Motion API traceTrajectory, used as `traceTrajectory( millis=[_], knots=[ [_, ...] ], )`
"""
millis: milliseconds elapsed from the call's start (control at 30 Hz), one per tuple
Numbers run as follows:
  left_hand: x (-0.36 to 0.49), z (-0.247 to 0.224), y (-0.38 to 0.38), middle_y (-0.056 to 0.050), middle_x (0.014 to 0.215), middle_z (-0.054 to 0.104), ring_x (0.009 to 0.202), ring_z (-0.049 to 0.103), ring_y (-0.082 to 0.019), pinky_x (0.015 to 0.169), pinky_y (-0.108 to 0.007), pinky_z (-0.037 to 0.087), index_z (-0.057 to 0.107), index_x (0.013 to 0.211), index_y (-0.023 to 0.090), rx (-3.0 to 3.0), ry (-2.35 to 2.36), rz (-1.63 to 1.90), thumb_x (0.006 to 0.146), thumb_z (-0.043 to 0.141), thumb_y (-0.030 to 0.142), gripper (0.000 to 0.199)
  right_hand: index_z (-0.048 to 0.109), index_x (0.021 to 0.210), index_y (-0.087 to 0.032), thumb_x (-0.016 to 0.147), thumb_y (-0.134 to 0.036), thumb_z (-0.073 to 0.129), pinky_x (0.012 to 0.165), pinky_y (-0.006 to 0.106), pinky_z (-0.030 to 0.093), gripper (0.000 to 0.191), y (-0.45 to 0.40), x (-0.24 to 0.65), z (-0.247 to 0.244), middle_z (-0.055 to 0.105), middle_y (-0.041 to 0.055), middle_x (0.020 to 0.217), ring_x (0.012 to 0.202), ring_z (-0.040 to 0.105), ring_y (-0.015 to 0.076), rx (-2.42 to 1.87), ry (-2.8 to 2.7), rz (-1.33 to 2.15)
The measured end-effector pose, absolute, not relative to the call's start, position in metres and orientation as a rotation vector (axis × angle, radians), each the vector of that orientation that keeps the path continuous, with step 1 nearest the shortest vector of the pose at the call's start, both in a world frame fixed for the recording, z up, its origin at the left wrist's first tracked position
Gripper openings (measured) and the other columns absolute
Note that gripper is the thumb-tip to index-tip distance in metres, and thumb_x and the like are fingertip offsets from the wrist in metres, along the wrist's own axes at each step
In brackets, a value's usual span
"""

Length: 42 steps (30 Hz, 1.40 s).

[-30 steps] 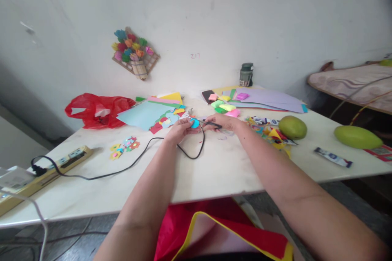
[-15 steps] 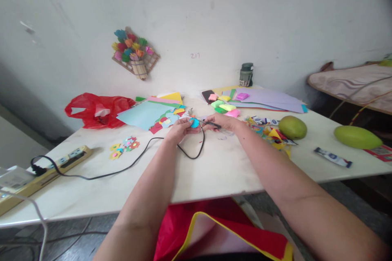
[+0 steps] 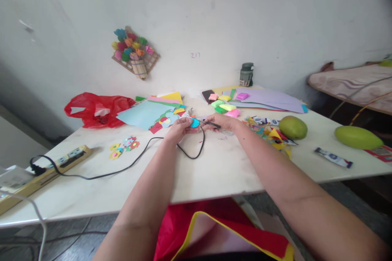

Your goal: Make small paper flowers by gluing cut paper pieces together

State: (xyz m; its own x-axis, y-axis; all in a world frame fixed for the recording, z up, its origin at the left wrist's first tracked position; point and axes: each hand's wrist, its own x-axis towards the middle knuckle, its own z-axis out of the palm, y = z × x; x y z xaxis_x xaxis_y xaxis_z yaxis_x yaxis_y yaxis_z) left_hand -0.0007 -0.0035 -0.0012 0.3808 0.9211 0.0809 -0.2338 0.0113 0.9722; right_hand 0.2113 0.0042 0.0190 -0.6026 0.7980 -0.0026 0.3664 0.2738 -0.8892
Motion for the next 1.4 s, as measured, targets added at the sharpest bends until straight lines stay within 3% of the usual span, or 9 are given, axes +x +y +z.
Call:
traceTrajectory(
  millis=[367, 1400],
  knots=[
    [0.000, -0.003, -0.003, -0.007, 0.070, 0.068, 0.065, 0.067, -0.019, 0.074, -0.036, 0.055, 0.057, 0.070, 0.011, 1.205, 0.734, 1.045, 0.070, 0.067, 0.022, 0.014, 0.059, 0.073, -0.011, 0.069, -0.030, 0.061, 0.039, 0.020, 0.026, 0.019, 0.006, 0.211, 0.018, 0.045, -0.0040, 0.048, 0.041, 0.037, 0.0051, -1.038, -2.062, 1.371],
    [0.000, -0.002, -0.002, -0.008, 0.071, 0.068, 0.065, 0.067, -0.018, 0.074, -0.036, 0.054, 0.058, 0.070, 0.010, 1.206, 0.736, 1.040, 0.069, 0.069, 0.023, 0.016, 0.056, 0.066, -0.013, 0.072, -0.034, 0.059, 0.040, 0.021, 0.026, 0.023, -0.006, 0.206, 0.028, 0.043, -0.0054, 0.045, 0.039, 0.035, 0.0047, -1.046, -2.193, 1.191]
  ],
)
